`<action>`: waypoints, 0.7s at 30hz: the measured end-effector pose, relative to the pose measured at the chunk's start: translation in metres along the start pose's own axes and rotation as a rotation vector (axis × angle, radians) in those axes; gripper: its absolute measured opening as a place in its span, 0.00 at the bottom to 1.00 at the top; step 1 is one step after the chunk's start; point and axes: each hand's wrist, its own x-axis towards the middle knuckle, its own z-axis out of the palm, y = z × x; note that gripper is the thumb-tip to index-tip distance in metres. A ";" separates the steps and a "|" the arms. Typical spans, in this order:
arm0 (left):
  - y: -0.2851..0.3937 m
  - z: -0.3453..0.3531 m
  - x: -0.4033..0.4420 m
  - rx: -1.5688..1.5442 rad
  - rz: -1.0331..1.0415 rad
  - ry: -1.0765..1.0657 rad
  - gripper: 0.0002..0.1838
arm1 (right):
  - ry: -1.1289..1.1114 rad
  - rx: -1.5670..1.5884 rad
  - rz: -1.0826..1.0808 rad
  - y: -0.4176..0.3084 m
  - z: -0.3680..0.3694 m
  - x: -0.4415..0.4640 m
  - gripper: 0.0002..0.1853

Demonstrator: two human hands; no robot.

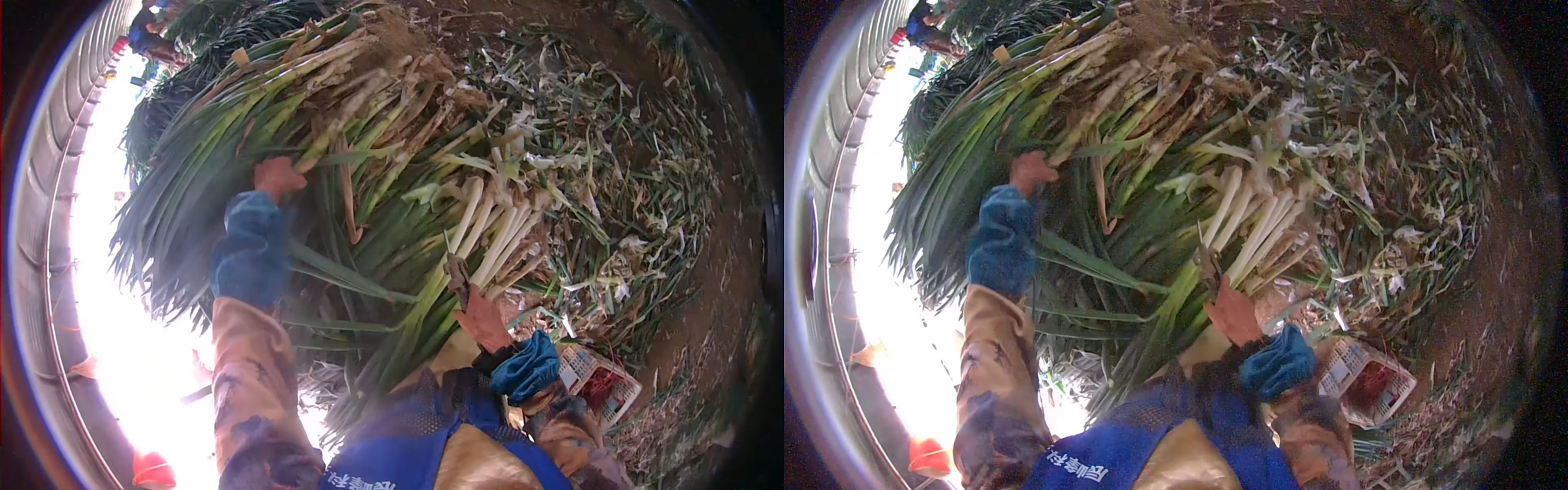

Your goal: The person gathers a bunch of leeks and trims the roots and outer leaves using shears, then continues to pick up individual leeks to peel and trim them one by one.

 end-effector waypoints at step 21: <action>0.195 0.217 -0.137 -1.000 0.250 -0.325 0.20 | -0.036 0.063 0.048 -0.017 0.018 -0.037 0.35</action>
